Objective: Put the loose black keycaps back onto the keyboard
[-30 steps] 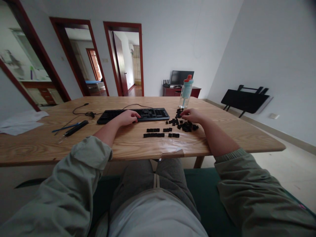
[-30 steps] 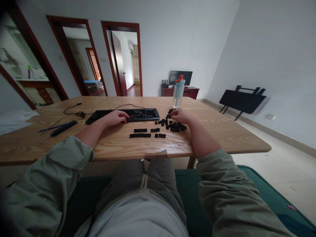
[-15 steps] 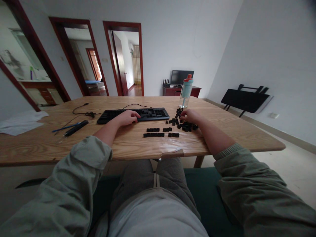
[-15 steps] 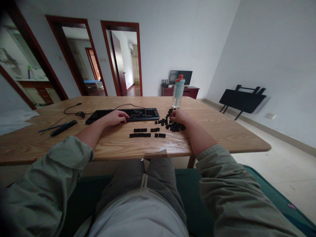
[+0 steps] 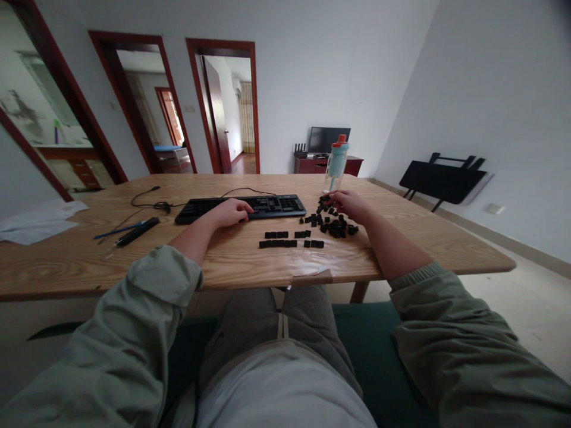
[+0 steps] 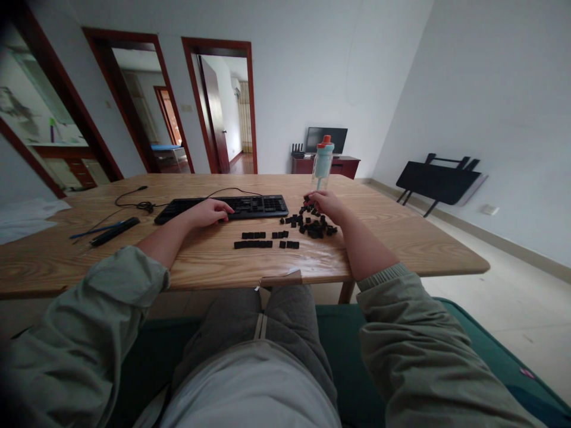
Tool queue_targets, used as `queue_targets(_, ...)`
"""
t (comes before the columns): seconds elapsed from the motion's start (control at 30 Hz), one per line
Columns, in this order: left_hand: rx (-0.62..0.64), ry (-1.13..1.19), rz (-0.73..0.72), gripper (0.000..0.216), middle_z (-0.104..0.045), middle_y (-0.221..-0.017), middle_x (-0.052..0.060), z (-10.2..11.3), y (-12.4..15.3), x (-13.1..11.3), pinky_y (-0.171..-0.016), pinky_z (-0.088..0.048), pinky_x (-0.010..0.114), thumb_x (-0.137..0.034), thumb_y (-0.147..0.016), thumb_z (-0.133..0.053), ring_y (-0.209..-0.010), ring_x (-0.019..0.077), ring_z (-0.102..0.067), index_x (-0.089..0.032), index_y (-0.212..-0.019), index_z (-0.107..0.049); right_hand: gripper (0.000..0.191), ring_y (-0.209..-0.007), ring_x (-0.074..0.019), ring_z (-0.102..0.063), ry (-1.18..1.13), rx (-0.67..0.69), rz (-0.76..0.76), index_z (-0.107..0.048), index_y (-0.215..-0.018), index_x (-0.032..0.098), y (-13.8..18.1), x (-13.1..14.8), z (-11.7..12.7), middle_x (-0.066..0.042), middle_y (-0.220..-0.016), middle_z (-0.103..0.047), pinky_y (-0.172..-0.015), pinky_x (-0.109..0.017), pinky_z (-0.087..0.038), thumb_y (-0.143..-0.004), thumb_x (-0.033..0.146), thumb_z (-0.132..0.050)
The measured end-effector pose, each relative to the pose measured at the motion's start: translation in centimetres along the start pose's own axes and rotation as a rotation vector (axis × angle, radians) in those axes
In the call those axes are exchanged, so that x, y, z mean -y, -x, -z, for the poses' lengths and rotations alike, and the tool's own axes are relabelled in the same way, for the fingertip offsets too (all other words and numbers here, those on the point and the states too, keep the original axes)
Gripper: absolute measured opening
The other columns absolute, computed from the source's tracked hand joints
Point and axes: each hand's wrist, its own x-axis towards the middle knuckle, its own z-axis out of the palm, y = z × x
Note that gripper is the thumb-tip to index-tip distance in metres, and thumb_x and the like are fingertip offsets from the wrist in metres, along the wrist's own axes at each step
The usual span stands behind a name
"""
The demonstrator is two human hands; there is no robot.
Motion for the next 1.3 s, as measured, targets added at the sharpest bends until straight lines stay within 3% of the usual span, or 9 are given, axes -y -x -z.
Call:
queue_targets(0.13, -0.008, -0.029, -0.01, 0.043, -0.074, -0.088, 0.005, 0.1, 0.1, -0.2, -0.049, -0.041, 0.024, -0.025, -0.072, -0.055, -0.056, 0.0144, -0.055, -0.017, -0.111, -0.074, 0.031, -0.061, -0.0123, -0.056, 0.077, 0.015, 0.013, -0.072, -0.107, 0.016, 0.2, 0.1, -0.1, -0.012, -0.101, -0.075, -0.052, -0.022, -0.042, -0.09, 0.032, -0.052)
queue_targets(0.3, -0.001, -0.023, -0.001, 0.044, -0.075, -0.089, 0.005, 0.1, 0.1, -0.2, -0.05, -0.042, 0.024, -0.025, -0.072, -0.055, -0.057, 0.0149, -0.057, -0.017, -0.112, -0.073, 0.03, -0.066, -0.0154, -0.06, 0.528, -0.008, 0.128, -0.074, -0.087, 0.014, -0.1, -0.4, -0.1, -0.008, -0.083, -0.075, -0.062, -0.025, -0.044, -0.091, 0.033, -0.053)
queue_targets(0.4, -0.002, -0.022, 0.0, 0.044, -0.075, -0.09, 0.006, 0.0, 0.0, -0.1, -0.05, -0.043, 0.024, -0.025, -0.072, -0.056, -0.058, 0.0148, -0.057, -0.017, -0.112, -0.073, 0.027, -0.066, -0.0163, -0.061, 0.682, -0.015, 0.162, -0.076, -0.086, 0.013, -0.2, -0.8, 0.1, -0.006, -0.078, -0.074, -0.064, -0.025, -0.044, -0.09, 0.03, -0.055)
queue_targets(0.57, 0.013, -0.014, 0.021, 0.043, -0.074, -0.088, 0.005, 0.0, 0.0, 0.0, -0.047, -0.041, 0.022, -0.024, -0.073, -0.056, -0.055, 0.0135, -0.056, -0.017, -0.112, -0.072, 0.026, -0.075, -0.0178, -0.066, 0.669, -0.012, 0.169, -0.078, -0.103, 0.014, -0.2, -0.9, 0.3, -0.006, -0.088, -0.077, -0.071, -0.026, -0.048, -0.085, 0.026, -0.062)
queue_targets(0.77, 0.012, -0.021, 0.029, 0.041, -0.074, -0.088, 0.005, 0.1, 0.3, -0.5, -0.047, -0.04, 0.021, -0.025, -0.075, -0.056, -0.056, 0.0131, -0.056, -0.018, -0.112, -0.073, 0.024, -0.085, -0.0192, -0.068, 0.646, 0.087, 0.169, -0.08, -0.103, 0.018, -0.3, -1.1, 0.5, -0.007, -0.101, -0.077, -0.079, -0.028, -0.052, -0.086, 0.025, -0.065)
queue_targets(1.1, 0.003, -0.038, 0.025, 0.041, -0.075, -0.089, 0.004, 0.1, 0.2, -0.3, -0.047, -0.041, 0.023, -0.028, -0.075, -0.057, -0.055, 0.0135, -0.056, -0.019, -0.112, -0.073, 0.021, -0.073, -0.0168, -0.065, 0.647, 0.18, 0.139, -0.079, -0.098, 0.016, -0.5, -1.3, 0.5, -0.005, -0.085, -0.076, -0.067, -0.026, -0.051, -0.084, 0.027, -0.067)
queue_targets(1.3, -0.001, -0.025, 0.016, 0.043, -0.074, -0.089, 0.004, 0.0, -0.1, 0.0, -0.05, -0.043, 0.023, -0.027, -0.073, -0.057, -0.057, 0.014, -0.057, -0.018, -0.112, -0.073, 0.027, -0.075, -0.0157, -0.064, 0.596, -0.007, 0.09, -0.073, -0.109, 0.014, -0.7, -1.6, 2.0, -0.009, -0.096, -0.075, -0.063, -0.023, -0.049, -0.083, 0.018, -0.065)
